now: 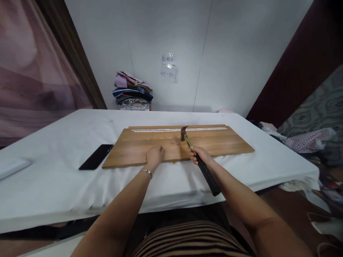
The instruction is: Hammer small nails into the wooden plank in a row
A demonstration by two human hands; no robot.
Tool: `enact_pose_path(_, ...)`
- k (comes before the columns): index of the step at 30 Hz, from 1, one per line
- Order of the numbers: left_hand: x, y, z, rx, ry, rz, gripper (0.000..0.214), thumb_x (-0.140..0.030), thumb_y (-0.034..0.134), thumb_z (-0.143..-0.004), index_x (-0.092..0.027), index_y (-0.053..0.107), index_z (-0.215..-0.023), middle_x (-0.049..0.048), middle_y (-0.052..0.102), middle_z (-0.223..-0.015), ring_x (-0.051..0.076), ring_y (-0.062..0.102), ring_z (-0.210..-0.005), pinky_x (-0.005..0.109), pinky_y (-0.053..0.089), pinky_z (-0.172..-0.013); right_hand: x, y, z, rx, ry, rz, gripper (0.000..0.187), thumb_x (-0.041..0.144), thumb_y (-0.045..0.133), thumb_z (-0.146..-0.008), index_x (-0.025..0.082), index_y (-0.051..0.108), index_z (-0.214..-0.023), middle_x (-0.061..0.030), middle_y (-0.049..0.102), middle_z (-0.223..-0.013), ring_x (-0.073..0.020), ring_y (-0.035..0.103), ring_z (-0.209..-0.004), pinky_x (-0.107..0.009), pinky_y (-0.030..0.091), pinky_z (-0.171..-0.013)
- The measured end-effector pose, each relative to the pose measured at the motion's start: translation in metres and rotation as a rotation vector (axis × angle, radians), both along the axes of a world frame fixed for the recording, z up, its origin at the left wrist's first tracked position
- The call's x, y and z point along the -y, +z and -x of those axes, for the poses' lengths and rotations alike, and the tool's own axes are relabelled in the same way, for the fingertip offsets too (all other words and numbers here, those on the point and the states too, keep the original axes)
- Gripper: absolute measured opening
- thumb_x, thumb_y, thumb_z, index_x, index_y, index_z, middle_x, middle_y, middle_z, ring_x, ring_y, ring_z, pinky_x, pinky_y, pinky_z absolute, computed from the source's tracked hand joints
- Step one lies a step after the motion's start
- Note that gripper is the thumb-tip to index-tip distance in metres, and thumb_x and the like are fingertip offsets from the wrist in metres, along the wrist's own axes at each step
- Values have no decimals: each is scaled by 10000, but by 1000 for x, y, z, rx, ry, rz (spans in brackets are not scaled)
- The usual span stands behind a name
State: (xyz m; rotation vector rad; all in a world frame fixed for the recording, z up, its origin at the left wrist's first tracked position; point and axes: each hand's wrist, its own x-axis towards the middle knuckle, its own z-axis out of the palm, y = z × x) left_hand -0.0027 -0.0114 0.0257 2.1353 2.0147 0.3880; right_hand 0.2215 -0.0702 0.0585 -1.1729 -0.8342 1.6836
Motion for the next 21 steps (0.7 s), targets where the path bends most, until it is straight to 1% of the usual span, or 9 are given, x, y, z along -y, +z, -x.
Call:
enact_pose_path(3, -6, 6, -3, -51, 8, 45, 401, -400, 368, -967, -169, 688, -1037, 147, 734, -1052, 263, 681, -979, 329, 474, -770, 3, 0, 2, 17, 28, -41, 323, 389, 694, -739, 219, 423, -783, 87, 453, -568, -49, 367, -375, -172, 256, -315)
enact_pose_path(6, -8, 6, -4, -81, -4, 43, 440, -417, 336, -978, -154, 685, -1025, 162, 737, -1022, 275, 690, -965, 338, 475, -759, 7, -2, 5, 44, 58, -65, 374, 440, 713, -705, 222, 419, -782, 91, 455, -578, -45, 365, -371, -170, 263, -313)
enact_pose_path(9, -6, 4, -4, -79, -8, 19, 453, -416, 319, -983, -150, 686, -1005, 164, 737, -1003, 273, 692, -957, 335, 471, -755, 9, -5, 6, 73, 68, -106, 376, 471, 703, -707, 222, 436, -799, 89, 462, -585, -50, 375, -374, -175, 287, -314)
enact_pose_path(15, -4, 0, -2, -53, 7, -10, 426, -430, 348, -971, -168, 684, -964, 136, 738, -985, 252, 689, -918, 312, 457, -728, 9, -8, 6, 138, 60, -146, 358, 486, 680, -735, 221, 453, -815, 84, 483, -605, -52, 400, -383, -180, 311, -320)
enact_pose_path(21, -6, -6, -1, -43, 20, -21, 433, -447, 344, -966, -181, 685, -944, 120, 739, -958, 248, 687, -908, 307, 447, -712, 5, -12, 6, 156, 52, -111, 343, 464, 672, -731, 225, 446, -830, 91, 482, -605, -47, 376, -375, -177, 293, -317)
